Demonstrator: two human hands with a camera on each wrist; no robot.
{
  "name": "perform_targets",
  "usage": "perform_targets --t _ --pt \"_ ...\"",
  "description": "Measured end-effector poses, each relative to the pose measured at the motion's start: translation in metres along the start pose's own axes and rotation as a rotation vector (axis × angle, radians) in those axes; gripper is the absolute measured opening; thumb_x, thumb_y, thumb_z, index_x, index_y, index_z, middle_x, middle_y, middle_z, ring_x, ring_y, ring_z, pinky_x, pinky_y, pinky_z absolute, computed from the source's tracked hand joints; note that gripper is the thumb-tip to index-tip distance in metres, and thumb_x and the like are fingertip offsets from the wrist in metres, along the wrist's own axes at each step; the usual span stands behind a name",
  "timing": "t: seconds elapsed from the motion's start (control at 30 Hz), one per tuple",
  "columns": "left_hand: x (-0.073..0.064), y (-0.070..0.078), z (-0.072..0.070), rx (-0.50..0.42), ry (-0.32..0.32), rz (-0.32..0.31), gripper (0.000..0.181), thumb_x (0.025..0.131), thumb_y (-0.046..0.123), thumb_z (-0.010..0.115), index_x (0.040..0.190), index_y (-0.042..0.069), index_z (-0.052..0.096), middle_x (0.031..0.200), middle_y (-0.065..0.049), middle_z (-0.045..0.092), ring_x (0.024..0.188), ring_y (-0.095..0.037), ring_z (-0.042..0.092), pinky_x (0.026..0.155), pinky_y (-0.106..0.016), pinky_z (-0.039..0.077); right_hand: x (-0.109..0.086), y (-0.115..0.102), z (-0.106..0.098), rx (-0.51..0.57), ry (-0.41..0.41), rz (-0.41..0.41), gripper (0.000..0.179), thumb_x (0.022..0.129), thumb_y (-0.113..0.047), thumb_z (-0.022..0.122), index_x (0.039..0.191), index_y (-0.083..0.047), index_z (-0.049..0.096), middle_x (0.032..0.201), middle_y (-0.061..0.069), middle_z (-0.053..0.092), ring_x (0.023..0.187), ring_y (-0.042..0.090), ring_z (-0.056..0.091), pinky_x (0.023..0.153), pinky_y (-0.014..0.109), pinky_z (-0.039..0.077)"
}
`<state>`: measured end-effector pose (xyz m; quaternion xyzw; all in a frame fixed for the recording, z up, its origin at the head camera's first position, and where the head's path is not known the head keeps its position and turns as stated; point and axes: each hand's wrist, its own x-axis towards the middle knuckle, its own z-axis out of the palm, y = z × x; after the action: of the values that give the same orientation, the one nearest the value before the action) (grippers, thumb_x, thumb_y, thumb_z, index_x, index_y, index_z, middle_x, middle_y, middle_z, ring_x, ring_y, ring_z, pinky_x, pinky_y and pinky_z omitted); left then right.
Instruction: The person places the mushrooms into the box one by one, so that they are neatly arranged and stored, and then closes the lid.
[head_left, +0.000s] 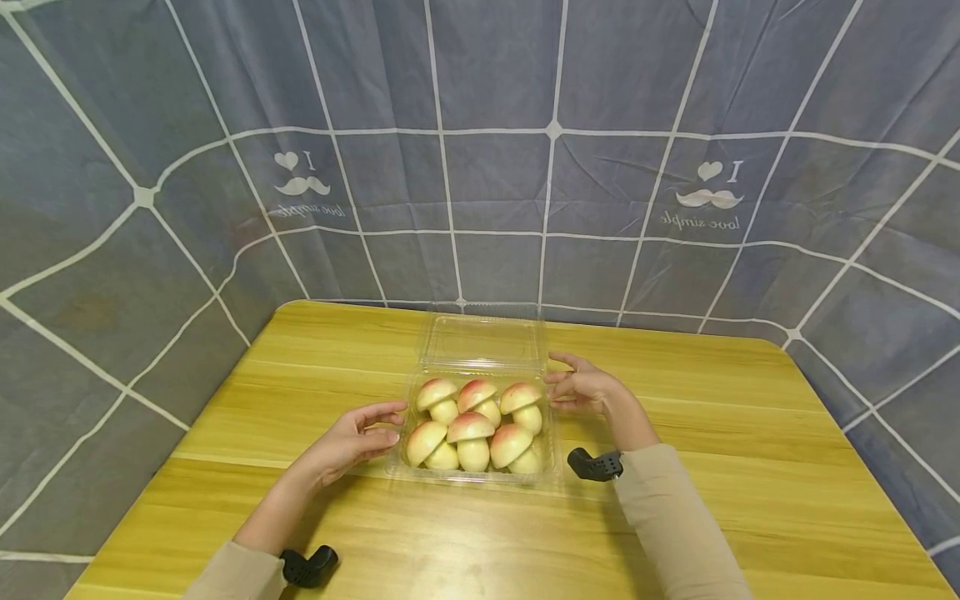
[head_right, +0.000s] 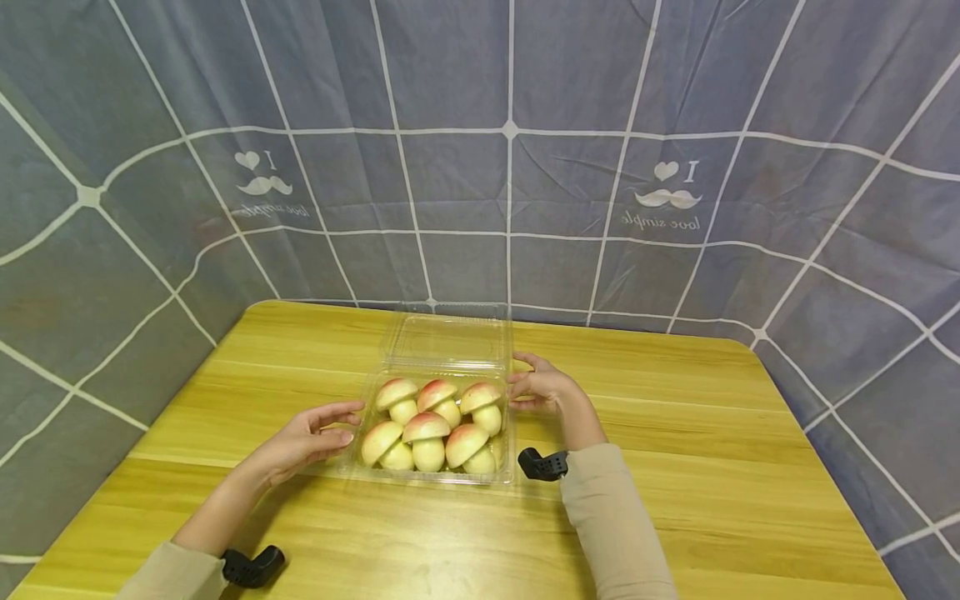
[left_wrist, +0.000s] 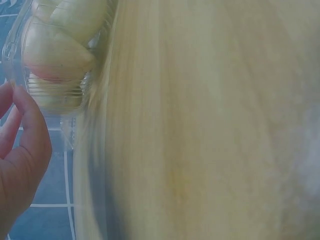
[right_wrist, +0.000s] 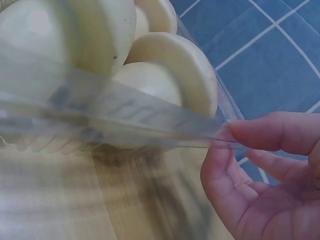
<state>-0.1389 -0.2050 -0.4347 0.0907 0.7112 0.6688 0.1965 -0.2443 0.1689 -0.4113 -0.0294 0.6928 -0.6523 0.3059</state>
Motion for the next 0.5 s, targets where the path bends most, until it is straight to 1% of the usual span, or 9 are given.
perform_targets --t 0.07,0.17,0.33,0.5 --pt "0.0 0.0002 -0.0003 -0.001 0.002 -0.002 0.06 0.09 0.008 0.06 0.139 -0.01 0.031 0.13 -0.029 0.036 0.099 -0.014 0.054 0.082 -0.027 0.049 -0.0012 -0.0003 0.0009 0.007 0.002 -0.003 0.086 0.081 0.018 0.049 0.15 -0.007 0.004 0.139 0.031 0.027 0.084 0.017 0.055 0.071 0.029 0.052" --pt "0.0001 0.0005 -0.0007 -0.006 0.004 -0.007 0.06 0.09 0.008 0.06 0.139 -0.011 0.031 0.13 -0.029 0.036 0.097 -0.013 0.055 0.082 -0.027 0.049 -0.0023 -0.0006 0.0022 0.022 0.007 -0.004 0.087 0.08 0.019 0.049 0.15 -0.008 0.005 0.136 0.029 0.029 0.081 0.016 0.054 0.07 0.028 0.051" --pt "0.0007 0.0003 -0.0005 -0.02 0.0 -0.01 0.06 0.09 0.007 0.06 0.139 -0.011 0.03 0.129 -0.029 0.037 0.095 -0.012 0.056 0.081 -0.026 0.049 -0.0018 0.0012 0.003 0.028 0.022 -0.01 0.087 0.08 0.019 0.049 0.15 -0.01 0.005 0.132 0.027 0.032 0.087 0.019 0.053 0.073 0.03 0.051" --pt "0.0016 0.0004 -0.0003 -0.011 0.003 -0.011 0.06 0.09 0.008 0.061 0.139 -0.01 0.031 0.129 -0.029 0.037 0.098 -0.014 0.054 0.08 -0.027 0.049 -0.0017 0.0035 0.0033 0.064 0.041 -0.022 0.088 0.08 0.02 0.049 0.15 -0.014 0.007 0.119 0.019 0.04 0.08 0.017 0.053 0.07 0.029 0.05"
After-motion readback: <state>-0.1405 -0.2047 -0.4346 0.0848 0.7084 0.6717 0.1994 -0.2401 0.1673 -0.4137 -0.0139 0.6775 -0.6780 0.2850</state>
